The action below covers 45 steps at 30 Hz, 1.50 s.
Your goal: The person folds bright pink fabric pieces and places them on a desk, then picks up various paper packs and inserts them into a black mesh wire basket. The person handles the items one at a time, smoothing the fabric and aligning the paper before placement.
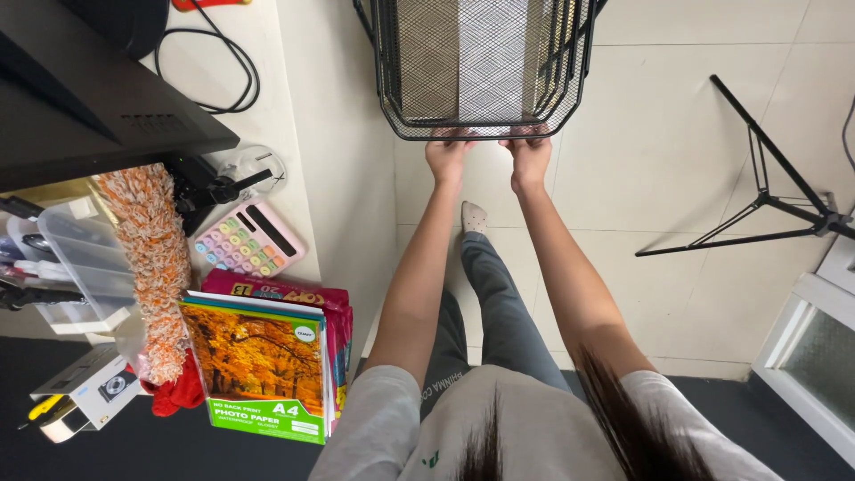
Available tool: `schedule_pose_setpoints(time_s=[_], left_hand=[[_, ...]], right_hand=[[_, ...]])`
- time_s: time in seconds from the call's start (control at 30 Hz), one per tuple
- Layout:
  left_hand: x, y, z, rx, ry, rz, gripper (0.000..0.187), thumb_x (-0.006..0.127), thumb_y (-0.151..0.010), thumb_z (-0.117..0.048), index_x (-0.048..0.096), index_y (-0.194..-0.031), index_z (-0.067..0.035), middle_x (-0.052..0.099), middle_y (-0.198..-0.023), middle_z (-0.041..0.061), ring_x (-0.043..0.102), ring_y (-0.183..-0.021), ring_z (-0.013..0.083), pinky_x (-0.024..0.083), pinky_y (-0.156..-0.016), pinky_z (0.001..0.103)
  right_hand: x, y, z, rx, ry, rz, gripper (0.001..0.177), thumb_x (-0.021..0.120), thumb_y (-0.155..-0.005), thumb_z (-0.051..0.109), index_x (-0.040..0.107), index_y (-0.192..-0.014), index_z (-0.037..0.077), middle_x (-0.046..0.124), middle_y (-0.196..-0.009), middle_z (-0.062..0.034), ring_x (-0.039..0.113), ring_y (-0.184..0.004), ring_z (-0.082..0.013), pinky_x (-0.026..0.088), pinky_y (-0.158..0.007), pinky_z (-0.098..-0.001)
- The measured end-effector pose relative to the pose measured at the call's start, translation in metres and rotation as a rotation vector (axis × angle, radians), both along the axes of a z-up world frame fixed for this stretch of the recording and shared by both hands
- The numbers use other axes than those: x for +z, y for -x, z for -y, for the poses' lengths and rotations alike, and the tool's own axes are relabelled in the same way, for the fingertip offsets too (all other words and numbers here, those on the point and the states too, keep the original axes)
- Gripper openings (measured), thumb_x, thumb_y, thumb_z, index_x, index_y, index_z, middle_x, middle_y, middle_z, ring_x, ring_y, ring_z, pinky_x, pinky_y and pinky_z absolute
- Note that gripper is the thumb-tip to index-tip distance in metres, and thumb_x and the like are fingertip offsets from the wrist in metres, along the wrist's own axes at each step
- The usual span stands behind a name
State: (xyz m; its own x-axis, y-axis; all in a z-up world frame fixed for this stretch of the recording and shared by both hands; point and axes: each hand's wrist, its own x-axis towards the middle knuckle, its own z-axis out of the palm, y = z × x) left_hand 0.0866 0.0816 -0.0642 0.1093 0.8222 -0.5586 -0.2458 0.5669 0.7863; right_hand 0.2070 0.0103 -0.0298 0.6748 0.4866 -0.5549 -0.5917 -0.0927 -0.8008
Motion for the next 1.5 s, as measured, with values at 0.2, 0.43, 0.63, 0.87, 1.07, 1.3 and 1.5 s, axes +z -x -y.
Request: schedule_pose_setpoints(time_s=[0.2, 0.43, 0.63, 0.87, 1.07, 1.3, 1.5], left_hand=[[-0.003, 0.017, -0.008, 0.245, -0.023, -0.020, 0.018, 0.066, -0.094, 0.005, 0.064, -0.111, 0.000, 0.072, -0.099, 0.008, 0.070, -0.082, 0.0146, 0.064, -0.077, 0.036], [-0.040, 0.048, -0.028, 0.363, -0.166, -0.057, 0.019, 0.071, -0.093, 0.010, 0.068, -0.111, 0.005, 0.071, -0.097, 0.006, 0.064, -0.080, 0.0107, 0.054, -0.069, 0.029], [-0.041, 0.052, -0.047, 0.437, -0.071, -0.087, 0.025, 0.073, -0.087, 0.012, 0.067, -0.110, 0.003, 0.069, -0.092, 0.004, 0.063, -0.078, 0.0113, 0.053, -0.064, 0.027], [-0.049, 0.045, -0.051, 0.507, 0.008, -0.036, 0.028, 0.071, -0.084, 0.015, 0.067, -0.108, 0.001, 0.068, -0.093, 0.004, 0.065, -0.080, 0.0132, 0.059, -0.066, 0.027], [-0.057, 0.050, -0.051, 0.499, 0.018, -0.084, 0.027, 0.071, -0.085, 0.016, 0.069, -0.108, 0.001, 0.065, -0.094, 0.003, 0.062, -0.079, 0.0119, 0.055, -0.063, 0.027], [-0.027, 0.049, -0.050, 0.512, 0.130, -0.031, 0.033, 0.059, -0.096, -0.011, 0.060, -0.127, -0.002, 0.067, -0.116, 0.011, 0.067, -0.106, 0.0233, 0.058, -0.095, 0.041], [0.009, 0.049, -0.051, 0.479, 0.340, 0.292, 0.089, 0.023, -0.101, -0.070, 0.046, -0.146, 0.002, 0.052, -0.146, 0.019, 0.047, -0.138, 0.0330, 0.032, -0.120, 0.054]], right_hand=[[-0.022, 0.030, -0.008, -0.065, -0.054, -0.083, 0.009, 0.063, -0.101, -0.004, 0.063, -0.109, -0.002, 0.069, -0.099, -0.0057, 0.068, -0.087, -0.0142, 0.062, -0.082, -0.0311], [-0.018, 0.053, -0.019, -0.038, -0.075, -0.217, 0.008, 0.062, -0.102, 0.002, 0.065, -0.109, -0.002, 0.072, -0.103, -0.0068, 0.070, -0.095, -0.0152, 0.060, -0.094, -0.0307], [-0.004, 0.053, -0.013, 0.005, -0.095, -0.259, 0.012, 0.058, -0.102, 0.001, 0.064, -0.113, -0.003, 0.071, -0.108, -0.0082, 0.069, -0.099, -0.0161, 0.060, -0.099, -0.0302], [-0.001, 0.040, 0.001, 0.044, -0.116, -0.262, 0.012, 0.055, -0.105, 0.000, 0.062, -0.113, -0.005, 0.070, -0.108, -0.0120, 0.071, -0.102, -0.0196, 0.059, -0.100, -0.0300], [0.000, 0.029, 0.008, 0.056, -0.107, -0.262, 0.013, 0.053, -0.105, 0.000, 0.061, -0.114, -0.005, 0.068, -0.110, -0.0120, 0.070, -0.102, -0.0199, 0.059, -0.100, -0.0301], [-0.016, 0.018, 0.010, -0.081, -0.062, -0.322, 0.031, 0.049, -0.104, 0.000, 0.042, -0.134, -0.003, 0.062, -0.122, -0.0171, 0.065, -0.112, -0.0256, 0.058, -0.106, -0.0371], [-0.003, 0.012, 0.002, -0.210, -0.136, -0.407, 0.048, 0.032, -0.106, 0.022, 0.028, -0.152, 0.006, 0.048, -0.143, -0.0181, 0.051, -0.132, -0.0300, 0.047, -0.115, -0.0472]])
